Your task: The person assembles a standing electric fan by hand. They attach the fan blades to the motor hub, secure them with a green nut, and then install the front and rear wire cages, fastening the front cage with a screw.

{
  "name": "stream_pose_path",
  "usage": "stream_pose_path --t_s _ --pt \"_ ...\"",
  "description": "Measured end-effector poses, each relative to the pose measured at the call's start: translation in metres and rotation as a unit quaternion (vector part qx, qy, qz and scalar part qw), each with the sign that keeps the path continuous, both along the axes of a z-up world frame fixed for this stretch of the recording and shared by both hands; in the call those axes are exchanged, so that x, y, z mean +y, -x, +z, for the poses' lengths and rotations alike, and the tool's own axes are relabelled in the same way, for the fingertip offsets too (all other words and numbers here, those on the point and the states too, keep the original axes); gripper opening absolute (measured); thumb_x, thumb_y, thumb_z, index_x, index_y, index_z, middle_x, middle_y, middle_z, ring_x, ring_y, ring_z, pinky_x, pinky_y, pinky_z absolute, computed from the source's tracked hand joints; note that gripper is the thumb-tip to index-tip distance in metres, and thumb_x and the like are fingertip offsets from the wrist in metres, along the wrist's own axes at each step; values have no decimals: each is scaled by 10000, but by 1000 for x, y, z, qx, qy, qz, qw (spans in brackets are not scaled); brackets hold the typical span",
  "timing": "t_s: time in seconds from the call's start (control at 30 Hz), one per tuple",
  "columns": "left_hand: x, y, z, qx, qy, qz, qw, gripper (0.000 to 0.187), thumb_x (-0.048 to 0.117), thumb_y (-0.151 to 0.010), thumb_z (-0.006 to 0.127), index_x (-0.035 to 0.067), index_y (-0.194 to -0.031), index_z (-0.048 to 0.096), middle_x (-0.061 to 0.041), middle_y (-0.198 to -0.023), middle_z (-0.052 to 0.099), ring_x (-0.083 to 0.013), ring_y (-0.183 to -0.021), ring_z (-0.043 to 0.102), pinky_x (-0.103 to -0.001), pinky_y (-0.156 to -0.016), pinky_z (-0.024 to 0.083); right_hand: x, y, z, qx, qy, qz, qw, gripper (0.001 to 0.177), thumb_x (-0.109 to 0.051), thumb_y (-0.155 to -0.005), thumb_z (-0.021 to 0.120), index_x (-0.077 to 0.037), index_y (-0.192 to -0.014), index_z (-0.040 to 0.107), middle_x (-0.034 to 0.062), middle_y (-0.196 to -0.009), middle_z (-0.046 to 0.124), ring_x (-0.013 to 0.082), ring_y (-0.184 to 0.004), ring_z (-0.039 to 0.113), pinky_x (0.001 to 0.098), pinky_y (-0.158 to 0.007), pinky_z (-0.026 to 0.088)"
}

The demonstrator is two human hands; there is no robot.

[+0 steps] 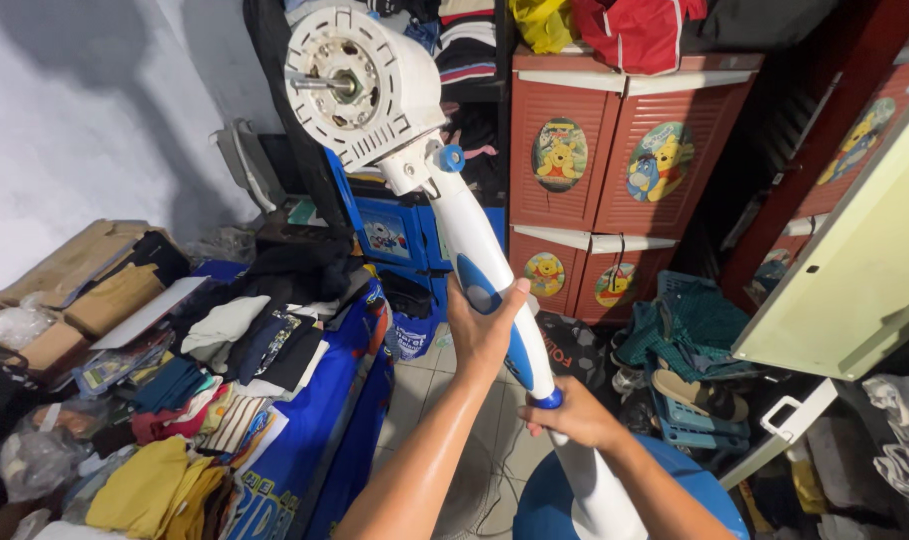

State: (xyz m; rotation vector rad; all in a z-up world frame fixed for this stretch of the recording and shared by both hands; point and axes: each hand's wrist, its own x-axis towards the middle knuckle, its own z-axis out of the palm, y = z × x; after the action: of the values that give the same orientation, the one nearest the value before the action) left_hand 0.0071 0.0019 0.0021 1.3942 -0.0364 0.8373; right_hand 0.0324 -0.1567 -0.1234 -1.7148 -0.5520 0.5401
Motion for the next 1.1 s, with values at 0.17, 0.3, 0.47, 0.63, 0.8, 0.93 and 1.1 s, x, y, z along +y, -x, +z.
stream_pose_path --t_s 0.17,0.3,0.47,0.63,0.8,0.93,1.1 --pt "-10 1 2 83 -34 105 990 639 325 -741 885 -35 -1120 518 -178 -938 701 -236 -786 709 -369 -719 575 25 21 -10 -226 162 -295 914 352 -220 -739 849 -38 -1015 725 188 -703 717 298 -664 707 402 -653 557" --pt "-21 -2 0 73 -45 97 992 667 338 -725 886 -33 -1129 507 -170 -927 703 -247 -791 725 -377 -712 582 14 9 -8 -232 111 -263 930 364 -231 -740 833 -47 -1033 720 183 -730 739 283 -668 741 382 -656 571" --pt "-26 -15 2 89 -59 55 993 634 375 -785 850 -24 -1145 512 -156 -949 700 -240 -819 736 -367 -719 594 0 -17 -19 -177 42 -225 957 434 -208 -716 839 -45 -1096 711 118 -741 768 179 -629 731 340 -644 580" --pt "-19 -53 23 3 -55 -46 997 597 333 -814 837 -10 -1197 534 -132 -1020 694 -180 -871 709 -329 -734 596 -4 -44 -34 -153 -22 -188 970 358 -216 -774 869 -9 -1026 722 36 -787 702 107 -725 622 302 -692 545" --pt "-34 -84 31 -26 -49 -86 995 479 267 -869 805 -16 -1182 577 -106 -990 719 -143 -838 705 -299 -719 591 -17 -62 -14 -87 -59 -104 989 469 -219 -767 892 10 -1086 635 34 -911 679 121 -843 618 298 -773 537" --pt "-49 -92 29 -38 -54 -90 994 468 264 -870 801 -11 -1173 574 -90 -985 715 -134 -838 700 -294 -713 590 -43 -72 45 -104 -137 -31 985 710 -256 -747 880 -11 -1307 518 59 -1110 687 119 -1010 642 306 -887 545" --pt "-67 -98 28 0 -101 -29 994 471 314 -859 824 -22 -1096 593 -105 -923 723 -146 -798 711 -306 -680 592 -54 -73 101 -199 36 -56 978 937 -328 -668 916 -70 -1431 436 68 -1121 711 138 -1013 671 320 -912 540"
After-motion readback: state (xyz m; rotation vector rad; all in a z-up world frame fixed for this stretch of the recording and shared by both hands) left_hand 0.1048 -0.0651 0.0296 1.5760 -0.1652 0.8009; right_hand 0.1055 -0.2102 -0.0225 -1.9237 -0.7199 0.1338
